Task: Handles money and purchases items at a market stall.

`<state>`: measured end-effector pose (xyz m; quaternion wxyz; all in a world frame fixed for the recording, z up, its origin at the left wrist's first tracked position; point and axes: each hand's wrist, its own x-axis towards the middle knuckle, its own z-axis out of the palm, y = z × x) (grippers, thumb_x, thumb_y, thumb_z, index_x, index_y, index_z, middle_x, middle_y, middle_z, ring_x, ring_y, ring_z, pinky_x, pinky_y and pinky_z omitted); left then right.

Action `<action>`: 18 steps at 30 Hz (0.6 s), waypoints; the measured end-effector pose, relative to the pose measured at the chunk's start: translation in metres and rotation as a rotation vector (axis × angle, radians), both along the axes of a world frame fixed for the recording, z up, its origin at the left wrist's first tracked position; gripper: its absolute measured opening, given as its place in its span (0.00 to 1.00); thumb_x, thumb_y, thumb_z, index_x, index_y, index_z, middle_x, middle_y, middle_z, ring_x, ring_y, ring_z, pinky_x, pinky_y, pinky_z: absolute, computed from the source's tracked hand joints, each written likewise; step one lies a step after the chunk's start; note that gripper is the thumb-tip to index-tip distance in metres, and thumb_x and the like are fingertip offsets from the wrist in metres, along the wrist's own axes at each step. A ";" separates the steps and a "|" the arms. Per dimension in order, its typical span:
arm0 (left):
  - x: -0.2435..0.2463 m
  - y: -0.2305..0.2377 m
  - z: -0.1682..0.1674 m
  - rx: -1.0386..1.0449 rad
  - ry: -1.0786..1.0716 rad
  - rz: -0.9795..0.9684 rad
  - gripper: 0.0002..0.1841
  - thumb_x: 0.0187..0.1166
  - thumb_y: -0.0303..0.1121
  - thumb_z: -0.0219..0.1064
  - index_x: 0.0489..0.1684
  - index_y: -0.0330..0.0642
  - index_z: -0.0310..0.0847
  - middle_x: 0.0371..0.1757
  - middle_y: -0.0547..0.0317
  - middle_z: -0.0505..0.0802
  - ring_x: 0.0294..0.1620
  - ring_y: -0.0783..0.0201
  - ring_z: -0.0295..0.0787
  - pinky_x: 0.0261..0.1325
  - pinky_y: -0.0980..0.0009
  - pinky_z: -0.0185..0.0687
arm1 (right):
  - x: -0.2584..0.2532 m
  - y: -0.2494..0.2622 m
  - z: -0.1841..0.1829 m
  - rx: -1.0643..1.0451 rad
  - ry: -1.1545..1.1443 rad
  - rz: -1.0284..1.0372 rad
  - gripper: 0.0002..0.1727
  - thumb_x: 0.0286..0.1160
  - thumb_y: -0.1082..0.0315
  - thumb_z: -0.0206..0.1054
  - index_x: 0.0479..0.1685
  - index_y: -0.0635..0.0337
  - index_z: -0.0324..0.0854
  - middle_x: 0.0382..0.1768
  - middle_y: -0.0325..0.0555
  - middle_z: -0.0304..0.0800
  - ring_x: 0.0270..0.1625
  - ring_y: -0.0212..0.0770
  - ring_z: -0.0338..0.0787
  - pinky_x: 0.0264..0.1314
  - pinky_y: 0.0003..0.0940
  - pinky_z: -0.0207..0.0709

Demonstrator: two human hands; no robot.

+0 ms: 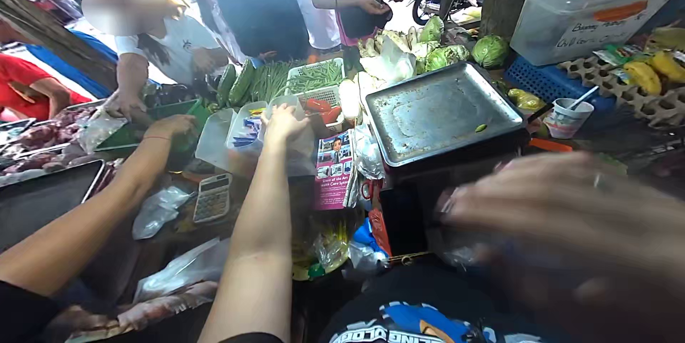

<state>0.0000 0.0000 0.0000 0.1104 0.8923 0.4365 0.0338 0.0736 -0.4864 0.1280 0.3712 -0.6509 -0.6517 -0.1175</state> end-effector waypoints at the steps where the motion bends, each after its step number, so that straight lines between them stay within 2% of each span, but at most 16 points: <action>1: 0.001 0.001 0.000 -0.002 0.003 0.002 0.34 0.81 0.55 0.66 0.80 0.41 0.75 0.88 0.40 0.69 0.93 0.39 0.51 0.86 0.25 0.25 | 0.025 -0.002 -0.019 0.034 0.016 -0.104 0.17 0.86 0.52 0.62 0.60 0.47 0.90 0.54 0.36 0.95 0.60 0.32 0.90 0.67 0.37 0.81; 2: 0.001 0.002 0.000 -0.001 0.002 0.002 0.34 0.81 0.55 0.66 0.80 0.41 0.75 0.88 0.40 0.69 0.93 0.39 0.51 0.86 0.25 0.25 | 0.049 -0.004 -0.038 0.063 0.040 -0.226 0.18 0.85 0.53 0.61 0.62 0.50 0.89 0.56 0.40 0.94 0.59 0.35 0.90 0.63 0.40 0.84; 3: 0.001 0.001 0.000 -0.002 0.005 -0.001 0.35 0.80 0.55 0.66 0.80 0.41 0.75 0.88 0.39 0.69 0.93 0.38 0.51 0.86 0.24 0.26 | 0.069 -0.007 -0.059 0.073 0.076 -0.363 0.20 0.85 0.56 0.60 0.65 0.54 0.88 0.59 0.48 0.92 0.61 0.42 0.90 0.63 0.44 0.84; 5: 0.000 -0.001 -0.001 -0.009 0.022 0.000 0.35 0.80 0.55 0.66 0.81 0.40 0.74 0.88 0.38 0.68 0.93 0.37 0.50 0.85 0.24 0.26 | 0.097 -0.012 -0.111 0.086 0.164 -0.624 0.23 0.86 0.58 0.60 0.73 0.61 0.80 0.67 0.62 0.86 0.69 0.54 0.86 0.72 0.50 0.79; 7: 0.001 -0.001 0.001 0.003 0.034 0.007 0.36 0.80 0.56 0.66 0.82 0.41 0.73 0.89 0.39 0.68 0.94 0.39 0.50 0.87 0.25 0.26 | 0.110 -0.018 -0.168 0.072 0.211 -0.809 0.28 0.87 0.59 0.58 0.80 0.68 0.71 0.76 0.71 0.77 0.78 0.63 0.78 0.81 0.53 0.71; 10: 0.003 -0.002 0.001 0.013 0.039 0.008 0.35 0.80 0.56 0.65 0.80 0.42 0.75 0.88 0.41 0.70 0.93 0.41 0.52 0.87 0.27 0.27 | 0.106 -0.024 -0.234 0.009 0.239 -0.888 0.37 0.86 0.57 0.53 0.85 0.79 0.59 0.84 0.79 0.62 0.88 0.73 0.62 0.90 0.61 0.54; 11: 0.003 -0.003 0.001 0.011 0.042 0.006 0.34 0.80 0.56 0.65 0.80 0.42 0.76 0.88 0.41 0.70 0.93 0.41 0.52 0.87 0.27 0.28 | 0.101 -0.025 -0.248 -0.001 0.239 -0.883 0.38 0.86 0.56 0.52 0.86 0.81 0.56 0.85 0.80 0.59 0.89 0.74 0.61 0.92 0.61 0.50; 13: 0.003 -0.004 0.002 0.012 0.052 0.009 0.35 0.79 0.57 0.64 0.80 0.43 0.76 0.88 0.42 0.71 0.93 0.42 0.53 0.88 0.27 0.29 | 0.096 -0.028 -0.268 0.011 0.230 -0.871 0.39 0.88 0.56 0.50 0.86 0.82 0.55 0.85 0.80 0.59 0.89 0.73 0.61 0.94 0.55 0.50; 16: 0.003 -0.006 0.002 0.024 0.067 0.013 0.33 0.79 0.57 0.65 0.77 0.43 0.78 0.86 0.45 0.74 0.92 0.45 0.57 0.88 0.29 0.30 | 0.101 -0.031 -0.279 0.058 0.321 -0.864 0.37 0.89 0.59 0.50 0.86 0.85 0.53 0.85 0.81 0.59 0.89 0.70 0.61 0.94 0.46 0.50; 18: 0.004 -0.004 0.004 0.034 0.072 0.013 0.32 0.78 0.55 0.65 0.76 0.44 0.79 0.85 0.47 0.75 0.91 0.46 0.58 0.88 0.29 0.32 | 0.111 -0.032 -0.285 0.071 0.381 -0.860 0.38 0.88 0.57 0.47 0.86 0.82 0.54 0.85 0.78 0.61 0.90 0.65 0.62 0.94 0.43 0.50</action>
